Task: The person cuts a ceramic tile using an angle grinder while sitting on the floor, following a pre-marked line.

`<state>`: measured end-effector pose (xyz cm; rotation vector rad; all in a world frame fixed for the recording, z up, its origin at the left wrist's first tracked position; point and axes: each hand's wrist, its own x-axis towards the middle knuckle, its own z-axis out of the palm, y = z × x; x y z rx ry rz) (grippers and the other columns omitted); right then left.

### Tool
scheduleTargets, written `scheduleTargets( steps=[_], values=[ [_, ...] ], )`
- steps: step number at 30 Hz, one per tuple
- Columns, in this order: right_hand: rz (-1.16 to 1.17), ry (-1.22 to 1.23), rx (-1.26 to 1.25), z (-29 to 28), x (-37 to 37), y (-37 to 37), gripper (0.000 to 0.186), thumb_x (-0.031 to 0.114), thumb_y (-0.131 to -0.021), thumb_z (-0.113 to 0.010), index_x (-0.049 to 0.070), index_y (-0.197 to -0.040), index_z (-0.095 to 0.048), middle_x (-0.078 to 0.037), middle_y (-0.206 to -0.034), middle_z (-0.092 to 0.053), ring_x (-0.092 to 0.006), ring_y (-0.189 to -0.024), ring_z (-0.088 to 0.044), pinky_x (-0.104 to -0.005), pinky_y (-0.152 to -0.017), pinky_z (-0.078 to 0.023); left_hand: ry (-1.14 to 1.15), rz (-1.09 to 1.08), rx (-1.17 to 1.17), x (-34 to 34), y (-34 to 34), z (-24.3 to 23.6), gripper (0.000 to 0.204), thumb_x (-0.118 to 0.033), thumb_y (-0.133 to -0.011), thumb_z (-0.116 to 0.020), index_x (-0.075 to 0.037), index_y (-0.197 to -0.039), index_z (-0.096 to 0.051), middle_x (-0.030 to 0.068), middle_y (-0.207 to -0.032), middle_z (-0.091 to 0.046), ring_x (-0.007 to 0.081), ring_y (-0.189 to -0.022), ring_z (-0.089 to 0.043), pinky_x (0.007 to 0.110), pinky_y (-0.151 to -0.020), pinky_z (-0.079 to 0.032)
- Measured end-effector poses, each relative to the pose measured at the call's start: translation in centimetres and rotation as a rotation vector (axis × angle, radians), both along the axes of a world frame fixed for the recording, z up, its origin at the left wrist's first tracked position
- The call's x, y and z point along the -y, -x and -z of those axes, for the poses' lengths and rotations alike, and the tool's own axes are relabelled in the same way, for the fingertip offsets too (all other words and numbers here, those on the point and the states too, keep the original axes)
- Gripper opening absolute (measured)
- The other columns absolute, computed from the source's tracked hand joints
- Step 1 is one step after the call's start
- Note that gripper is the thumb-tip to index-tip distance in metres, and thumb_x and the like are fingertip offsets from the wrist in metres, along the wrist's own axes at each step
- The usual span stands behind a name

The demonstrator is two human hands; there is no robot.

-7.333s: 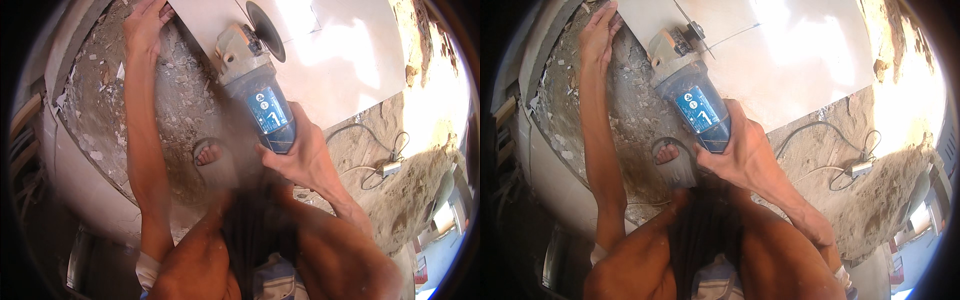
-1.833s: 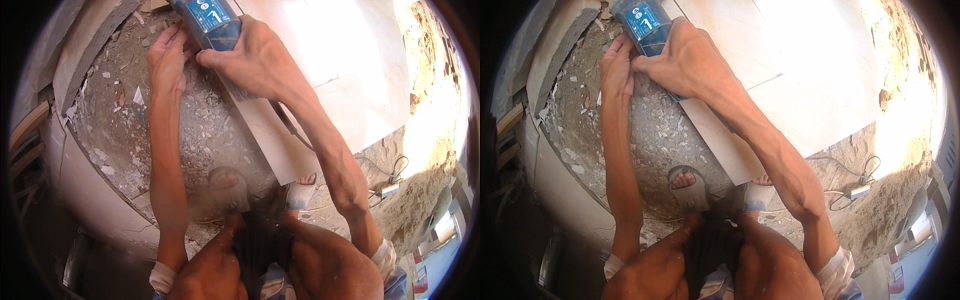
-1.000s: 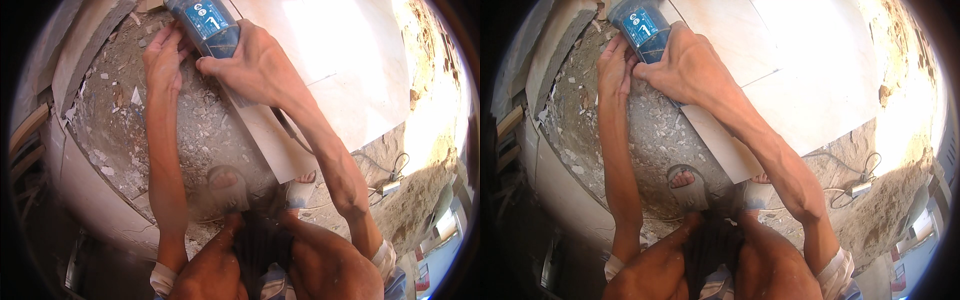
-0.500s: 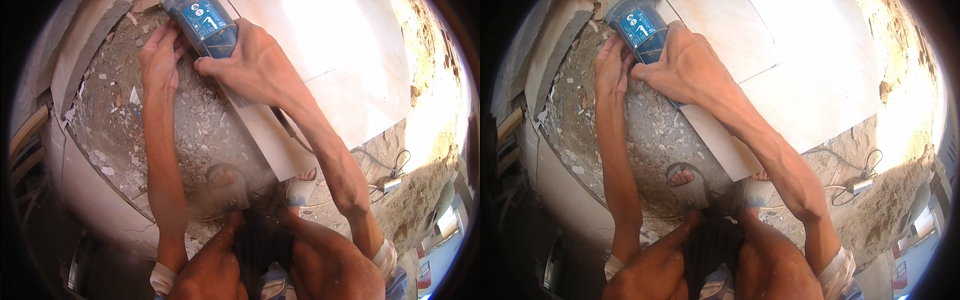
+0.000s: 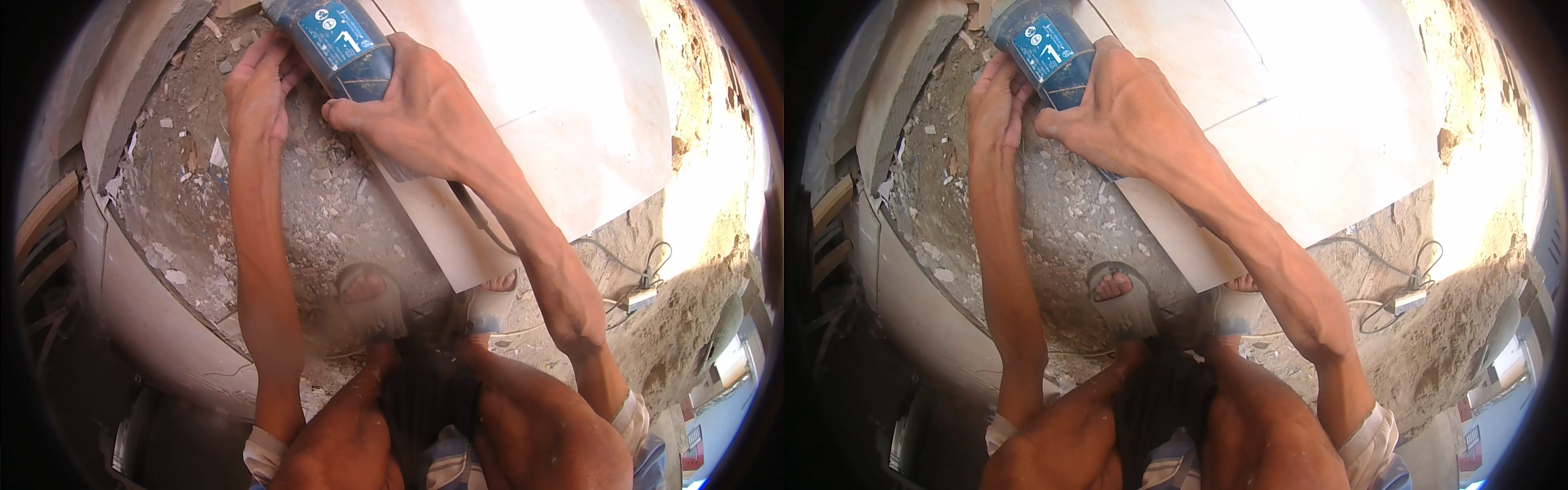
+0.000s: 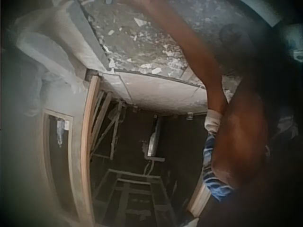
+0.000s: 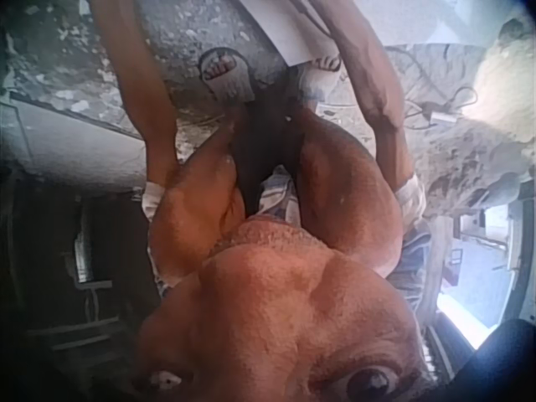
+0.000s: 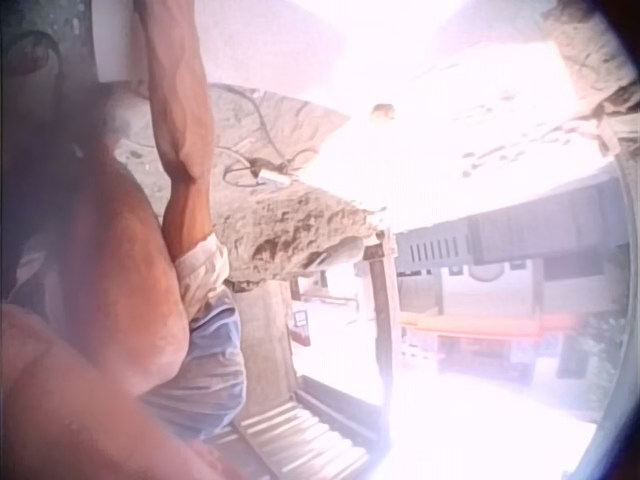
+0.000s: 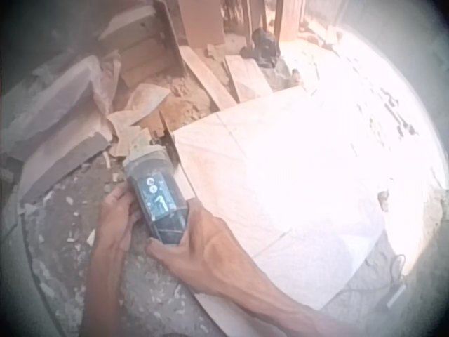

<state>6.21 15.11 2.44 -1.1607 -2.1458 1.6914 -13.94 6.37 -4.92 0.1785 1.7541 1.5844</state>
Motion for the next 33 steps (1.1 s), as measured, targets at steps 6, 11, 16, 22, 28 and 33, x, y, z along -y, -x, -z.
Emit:
scheduleTargets(
  steps=[6, 11, 16, 22, 28, 33],
  values=[
    [-0.009, 0.024, -0.007, -0.2, 0.1, -0.2, 0.056, 0.027, -0.081, -0.085, -0.019, -0.102, -0.062, -0.028, -0.074, -0.071, -0.0335, -0.071, -0.077, -0.041, -0.061, -0.061, -0.001, -0.009, 0.022, 0.0, 0.3, 0.0, 0.041, -0.011, -0.107, -0.072, 0.009, -0.143, -0.064, 0.0155, -0.126, -0.076, 0.0257, -0.11, -0.076, 0.041, -0.101, -0.061],
    [-0.005, 0.023, -0.009, -0.1, 0.2, -0.4, 0.055, 0.028, -0.08, -0.086, -0.017, -0.101, -0.062, -0.027, -0.074, -0.071, -0.0338, -0.071, -0.077, -0.0406, -0.06, -0.06, -0.009, -0.016, 0.042, 0.2, 0.5, 0.4, 0.039, -0.011, -0.107, -0.072, 0.007, -0.141, -0.066, 0.0144, -0.125, -0.077, 0.0251, -0.11, -0.075, 0.04, -0.1, -0.062],
    [0.001, 0.014, -0.016, 0.0, 0.3, -0.5, 0.056, 0.029, -0.08, -0.086, -0.017, -0.1, -0.062, -0.027, -0.075, -0.071, -0.0344, -0.072, -0.077, -0.0415, -0.062, -0.061, -0.007, -0.014, 0.046, 0.2, 0.5, 0.5, 0.038, -0.012, -0.108, -0.072, 0.007, -0.14, -0.066, 0.0144, -0.126, -0.077, 0.0252, -0.111, -0.075, 0.04, -0.101, -0.062],
    [-0.019, 0.047, 0.053, -0.7, 0.3, -0.7, 0.06, 0.032, -0.081, -0.086, -0.017, -0.108, -0.063, -0.029, -0.083, -0.073, -0.0356, -0.078, -0.077, -0.0428, -0.07, -0.061, -0.013, -0.016, 0.044, 0.3, 0.6, 0.6, 0.04, -0.013, -0.109, -0.071, 0.007, -0.142, -0.065, 0.0148, -0.127, -0.076, 0.0255, -0.112, -0.075, 0.041, -0.103, -0.061],
    [0.003, 0.036, 0.016, -0.5, 0.8, -1.1, 0.056, 0.029, -0.08, -0.086, -0.018, -0.101, -0.062, -0.028, -0.077, -0.072, -0.0355, -0.075, -0.077, -0.0429, -0.065, -0.061, -0.01, -0.02, 0.041, 0.2, 0.4, 0.7, 0.041, -0.013, -0.11, -0.069, 0.008, -0.144, -0.062, 0.0154, -0.128, -0.076, 0.0254, -0.112, -0.075, 0.041, -0.104, -0.061],
    [0.001, 0.059, 0.01, -0.8, 0.7, -1.1, 0.056, 0.029, -0.081, -0.087, -0.017, -0.1, -0.062, -0.028, -0.077, -0.072, -0.0344, -0.075, -0.077, -0.0431, -0.066, -0.061, -0.01, -0.022, 0.036, 0.2, 0.3, 0.6, 0.041, -0.013, -0.11, -0.069, 0.009, -0.144, -0.062, 0.0154, -0.127, -0.076, 0.0251, -0.112, -0.075, 0.04, -0.103, -0.061]
  ],
)
